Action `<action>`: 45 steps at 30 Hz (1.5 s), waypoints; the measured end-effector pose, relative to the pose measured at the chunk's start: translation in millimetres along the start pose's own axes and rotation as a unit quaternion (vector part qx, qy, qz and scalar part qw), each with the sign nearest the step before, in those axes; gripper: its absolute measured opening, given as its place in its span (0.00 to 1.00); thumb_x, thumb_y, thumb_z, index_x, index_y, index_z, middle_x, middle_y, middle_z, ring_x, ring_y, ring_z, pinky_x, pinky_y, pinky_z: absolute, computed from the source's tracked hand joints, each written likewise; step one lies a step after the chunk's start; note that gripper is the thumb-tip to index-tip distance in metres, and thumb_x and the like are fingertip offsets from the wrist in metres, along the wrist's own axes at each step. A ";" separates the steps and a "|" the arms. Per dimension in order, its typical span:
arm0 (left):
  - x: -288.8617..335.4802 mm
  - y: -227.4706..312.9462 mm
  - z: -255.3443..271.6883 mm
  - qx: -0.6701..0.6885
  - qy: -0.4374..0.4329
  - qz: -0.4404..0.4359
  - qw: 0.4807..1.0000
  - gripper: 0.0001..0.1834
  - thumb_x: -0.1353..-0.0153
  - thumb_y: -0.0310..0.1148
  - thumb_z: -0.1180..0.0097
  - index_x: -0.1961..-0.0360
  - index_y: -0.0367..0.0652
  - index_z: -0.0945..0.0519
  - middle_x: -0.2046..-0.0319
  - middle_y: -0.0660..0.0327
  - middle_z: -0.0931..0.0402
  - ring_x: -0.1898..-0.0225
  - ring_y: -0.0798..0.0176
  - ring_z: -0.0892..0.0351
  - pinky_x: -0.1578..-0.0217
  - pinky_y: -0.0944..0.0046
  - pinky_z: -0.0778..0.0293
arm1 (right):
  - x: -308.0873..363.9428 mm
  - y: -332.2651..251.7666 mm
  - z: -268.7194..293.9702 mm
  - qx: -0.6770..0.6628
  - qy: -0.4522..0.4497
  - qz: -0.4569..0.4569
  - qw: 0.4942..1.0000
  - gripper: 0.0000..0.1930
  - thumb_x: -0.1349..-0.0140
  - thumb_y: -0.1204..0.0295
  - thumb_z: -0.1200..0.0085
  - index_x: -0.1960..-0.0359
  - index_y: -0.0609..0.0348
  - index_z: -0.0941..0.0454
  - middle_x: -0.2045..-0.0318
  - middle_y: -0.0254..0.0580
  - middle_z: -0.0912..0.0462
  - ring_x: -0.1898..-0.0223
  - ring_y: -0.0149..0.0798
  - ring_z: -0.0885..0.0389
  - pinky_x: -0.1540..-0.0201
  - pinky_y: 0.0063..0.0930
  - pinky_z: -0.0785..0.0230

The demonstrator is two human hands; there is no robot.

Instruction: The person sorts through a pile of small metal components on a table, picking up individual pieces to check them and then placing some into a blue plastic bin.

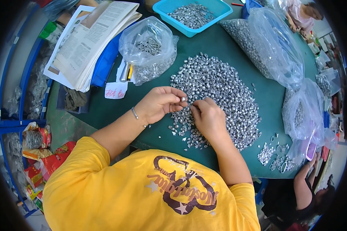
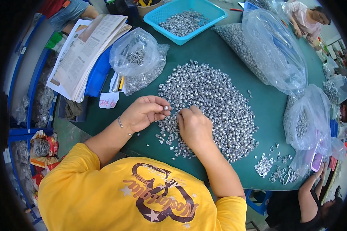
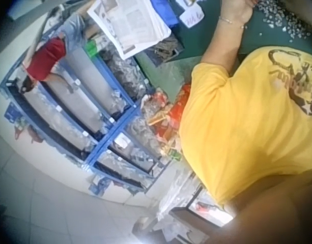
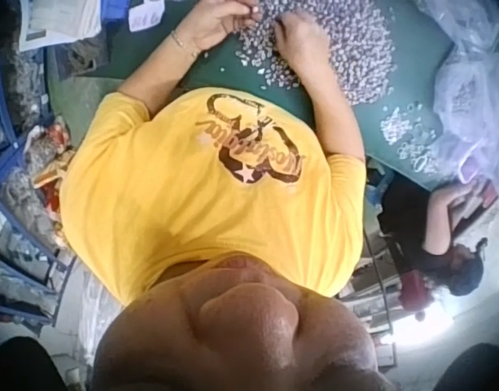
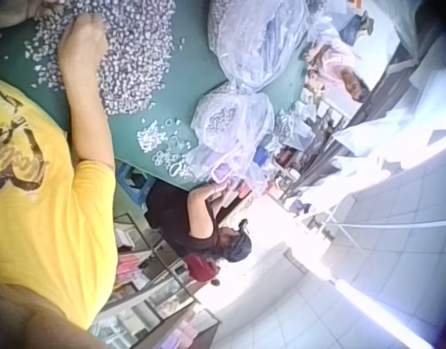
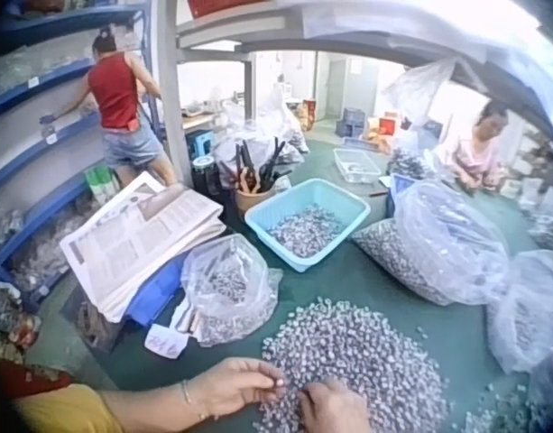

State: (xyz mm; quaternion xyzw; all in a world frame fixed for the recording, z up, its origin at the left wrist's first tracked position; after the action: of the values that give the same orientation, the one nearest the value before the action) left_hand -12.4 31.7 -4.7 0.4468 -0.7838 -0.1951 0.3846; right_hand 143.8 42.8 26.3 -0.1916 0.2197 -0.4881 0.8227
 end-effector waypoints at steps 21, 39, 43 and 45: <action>10.6 -3.6 -2.9 0.008 -0.051 -0.018 0.998 0.06 0.47 0.20 0.49 0.66 0.35 0.24 0.72 0.57 0.24 0.71 0.65 0.22 0.68 0.71 0.25 | 19.7 13.7 -1.4 -0.820 -0.134 -0.250 0.497 0.06 0.45 0.81 0.54 0.65 0.63 0.30 0.76 0.43 0.28 0.82 0.27 0.36 0.84 0.15 0.42; -4.7 8.2 -19.4 -0.681 0.007 -0.304 0.666 0.05 0.56 0.25 0.42 0.75 0.37 0.22 0.77 0.55 0.30 0.71 0.52 0.28 0.67 0.61 0.31 | -17.8 -2.1 -4.0 0.026 -0.007 0.089 0.996 0.02 0.56 0.77 0.46 0.79 0.61 0.26 0.77 0.44 0.29 0.73 0.46 0.26 0.71 0.35 0.31; -3.6 11.6 -13.6 -0.622 0.005 -0.301 0.723 0.05 0.54 0.25 0.43 0.73 0.37 0.23 0.75 0.56 0.27 0.71 0.57 0.26 0.69 0.64 0.30 | -13.2 -3.1 -3.5 0.032 -0.024 0.081 0.996 0.03 0.55 0.77 0.47 0.80 0.62 0.28 0.77 0.46 0.30 0.74 0.47 0.26 0.71 0.36 0.31; -2.2 11.3 -11.0 -0.460 0.039 -0.098 0.882 0.05 0.49 0.26 0.45 0.72 0.35 0.24 0.74 0.59 0.25 0.74 0.67 0.25 0.73 0.69 0.29 | -13.0 -3.2 0.1 0.007 -0.016 0.070 0.997 0.03 0.54 0.76 0.48 0.80 0.63 0.28 0.77 0.46 0.30 0.74 0.47 0.27 0.71 0.36 0.31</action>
State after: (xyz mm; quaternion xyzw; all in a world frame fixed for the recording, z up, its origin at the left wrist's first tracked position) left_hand -9.4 39.9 8.6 0.3011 -0.5424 -0.5526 0.5565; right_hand 136.0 52.9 30.4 -0.1781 0.2159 -0.4273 0.8597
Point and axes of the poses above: each hand's wrist, its own x-axis away from the middle knuckle, its own z-axis out of the back of the hand, y = z × x, the point moved 4 cm from there along -x, towards the middle knuckle
